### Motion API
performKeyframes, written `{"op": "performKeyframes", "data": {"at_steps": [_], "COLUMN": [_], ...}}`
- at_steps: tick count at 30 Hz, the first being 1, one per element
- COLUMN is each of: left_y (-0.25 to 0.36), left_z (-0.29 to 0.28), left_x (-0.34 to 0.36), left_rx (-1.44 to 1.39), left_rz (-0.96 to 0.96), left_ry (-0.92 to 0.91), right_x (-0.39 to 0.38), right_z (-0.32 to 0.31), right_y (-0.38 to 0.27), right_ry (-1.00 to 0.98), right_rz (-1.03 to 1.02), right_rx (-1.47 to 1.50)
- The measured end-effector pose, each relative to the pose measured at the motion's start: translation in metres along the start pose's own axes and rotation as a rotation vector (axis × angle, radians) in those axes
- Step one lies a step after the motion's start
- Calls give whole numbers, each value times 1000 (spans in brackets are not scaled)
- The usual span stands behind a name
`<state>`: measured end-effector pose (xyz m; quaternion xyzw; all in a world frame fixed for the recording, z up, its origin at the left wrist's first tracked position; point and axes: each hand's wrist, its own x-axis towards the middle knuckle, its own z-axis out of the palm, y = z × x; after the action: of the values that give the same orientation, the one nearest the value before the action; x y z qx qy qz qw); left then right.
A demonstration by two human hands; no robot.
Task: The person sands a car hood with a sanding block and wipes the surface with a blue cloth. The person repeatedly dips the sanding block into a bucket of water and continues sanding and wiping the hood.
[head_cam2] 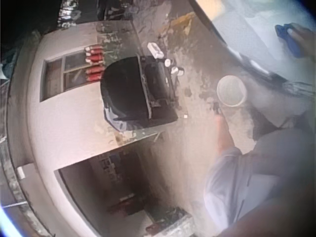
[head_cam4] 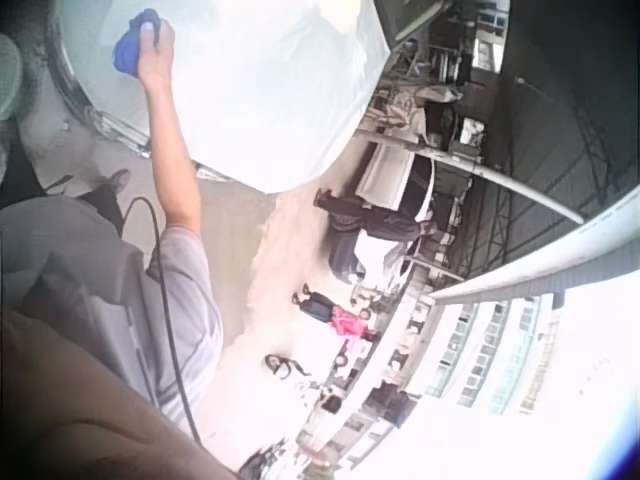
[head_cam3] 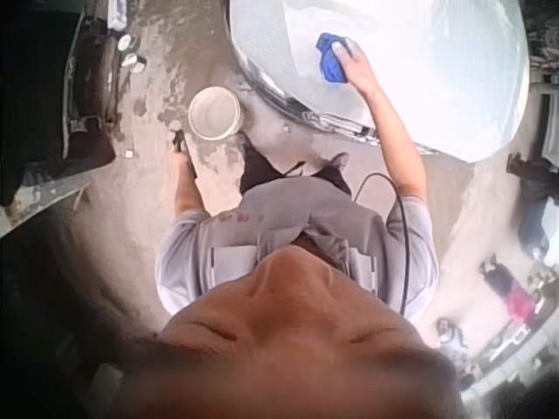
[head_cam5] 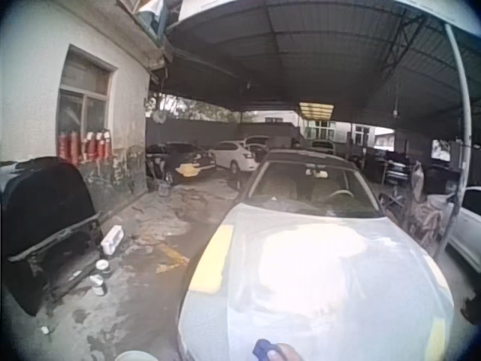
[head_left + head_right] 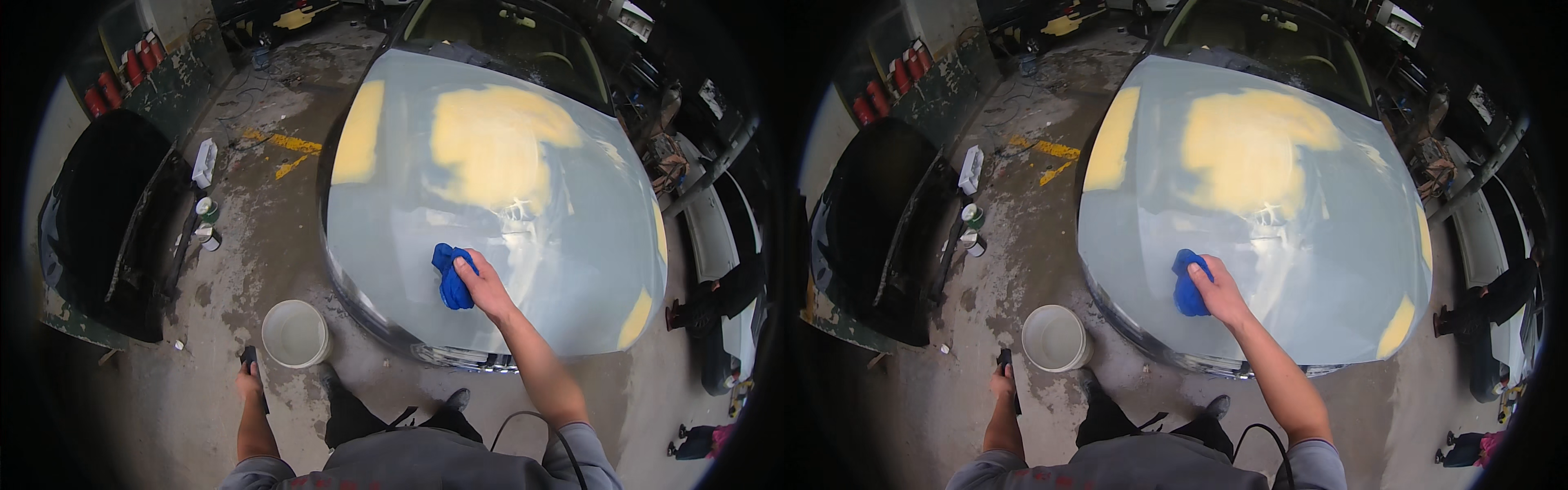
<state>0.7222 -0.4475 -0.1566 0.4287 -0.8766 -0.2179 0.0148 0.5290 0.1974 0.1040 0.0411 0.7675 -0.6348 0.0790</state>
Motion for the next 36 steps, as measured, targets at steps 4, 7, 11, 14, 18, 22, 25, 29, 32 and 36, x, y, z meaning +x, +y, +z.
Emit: {"op": "performKeyframes", "data": {"at_steps": [4,7,11,14,18,22,25,29,32,36], "left_y": [-59,-126,-220,-260,-307,-399,-398,-392,-404,-364], "left_z": [-18,-42,-46,-34,-15,3,23,55,62,24], "left_x": [34,60,70,63,43,4,7,11,27,43], "left_rx": [-56,-100,-271,-336,-416,-91,-60,-20,-46,-31], "left_rz": [-45,-56,-157,-247,-571,-476,-698,-750,-663,-569], "left_ry": [-229,-226,-271,-276,-408,-389,-537,-649,-650,-685], "right_x": [41,81,93,116,130,172,205,235,231,166], "right_z": [183,328,498,581,650,718,737,747,745,744], "right_y": [38,112,263,397,536,615,689,750,735,614], "right_ry": [-194,-304,-346,-313,-337,-572,-584,-839,-683,-632], "right_rz": [72,-94,40,233,322,303,250,504,362,601], "right_rx": [-11,-281,-497,-413,-683,-897,-995,-1331,-1325,-828]}}
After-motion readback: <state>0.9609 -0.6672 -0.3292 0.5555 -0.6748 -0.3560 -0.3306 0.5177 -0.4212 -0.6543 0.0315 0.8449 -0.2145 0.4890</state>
